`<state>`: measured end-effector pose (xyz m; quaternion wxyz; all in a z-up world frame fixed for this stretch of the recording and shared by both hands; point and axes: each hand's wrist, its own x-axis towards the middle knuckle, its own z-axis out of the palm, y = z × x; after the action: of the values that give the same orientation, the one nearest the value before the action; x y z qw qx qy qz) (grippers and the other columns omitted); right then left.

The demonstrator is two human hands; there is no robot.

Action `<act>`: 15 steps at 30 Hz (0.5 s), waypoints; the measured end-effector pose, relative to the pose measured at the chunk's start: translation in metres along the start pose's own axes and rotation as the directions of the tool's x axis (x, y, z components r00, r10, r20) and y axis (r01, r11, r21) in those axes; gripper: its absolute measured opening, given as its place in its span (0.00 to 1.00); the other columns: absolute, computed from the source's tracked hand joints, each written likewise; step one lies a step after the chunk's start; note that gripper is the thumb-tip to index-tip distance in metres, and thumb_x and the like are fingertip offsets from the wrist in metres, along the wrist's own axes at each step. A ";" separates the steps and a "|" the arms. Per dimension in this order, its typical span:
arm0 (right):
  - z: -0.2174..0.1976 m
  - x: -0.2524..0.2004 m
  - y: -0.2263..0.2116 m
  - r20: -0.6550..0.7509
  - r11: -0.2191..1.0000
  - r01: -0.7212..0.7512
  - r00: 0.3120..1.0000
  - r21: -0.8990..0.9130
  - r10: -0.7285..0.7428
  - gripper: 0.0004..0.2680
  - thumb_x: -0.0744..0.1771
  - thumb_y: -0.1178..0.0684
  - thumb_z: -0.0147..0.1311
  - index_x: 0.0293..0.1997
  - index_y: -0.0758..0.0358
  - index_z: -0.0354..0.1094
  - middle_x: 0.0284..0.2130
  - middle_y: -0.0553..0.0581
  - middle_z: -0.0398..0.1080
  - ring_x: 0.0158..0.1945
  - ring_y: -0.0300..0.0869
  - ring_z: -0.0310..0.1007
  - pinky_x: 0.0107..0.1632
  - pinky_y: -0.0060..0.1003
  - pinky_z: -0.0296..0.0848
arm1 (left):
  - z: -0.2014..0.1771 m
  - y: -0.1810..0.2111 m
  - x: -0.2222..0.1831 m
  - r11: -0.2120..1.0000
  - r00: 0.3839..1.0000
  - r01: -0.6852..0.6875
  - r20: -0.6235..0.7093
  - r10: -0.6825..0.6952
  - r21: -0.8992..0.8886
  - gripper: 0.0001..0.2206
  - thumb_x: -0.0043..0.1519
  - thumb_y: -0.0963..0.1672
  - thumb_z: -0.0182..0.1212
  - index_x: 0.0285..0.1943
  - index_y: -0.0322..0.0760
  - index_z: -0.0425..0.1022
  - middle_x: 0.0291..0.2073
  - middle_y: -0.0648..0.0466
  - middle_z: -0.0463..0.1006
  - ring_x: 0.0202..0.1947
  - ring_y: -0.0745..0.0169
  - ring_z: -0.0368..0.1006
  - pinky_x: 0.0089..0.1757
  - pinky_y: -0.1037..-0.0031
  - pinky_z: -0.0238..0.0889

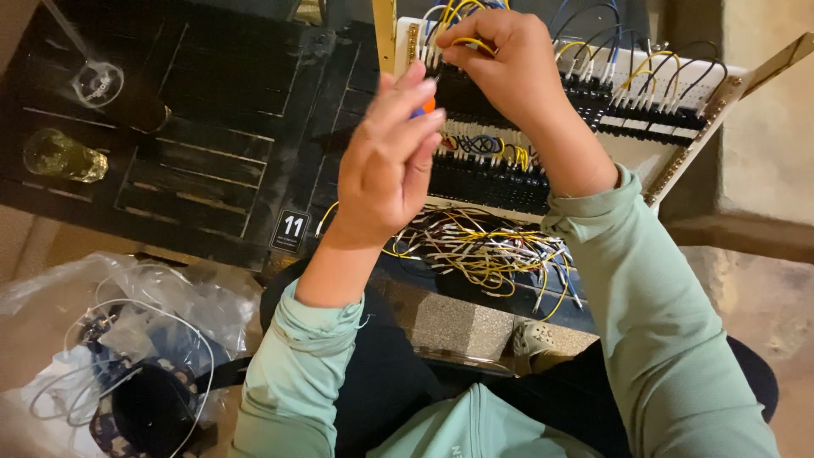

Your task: Connecting various colored wires to a terminal block using a screwdriver on a workbench.

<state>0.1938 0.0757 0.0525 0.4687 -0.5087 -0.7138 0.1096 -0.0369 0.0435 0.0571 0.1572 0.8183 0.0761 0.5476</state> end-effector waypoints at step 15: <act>0.009 0.005 0.001 -0.063 0.996 -0.088 0.994 -0.012 0.087 0.04 0.66 0.63 0.64 0.41 0.60 0.77 0.37 0.51 0.79 0.39 0.36 0.76 0.42 0.32 0.74 | -0.007 0.029 0.016 0.762 0.995 0.093 -0.085 -0.050 0.641 0.17 0.72 0.50 0.45 0.58 0.35 0.72 0.36 0.51 0.75 0.34 0.53 0.71 0.37 0.63 0.59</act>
<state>0.1878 0.0828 0.0497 0.4818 -0.5462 -0.6765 0.1088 -0.0382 0.0216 0.0830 -0.1147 0.8016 0.2954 0.5070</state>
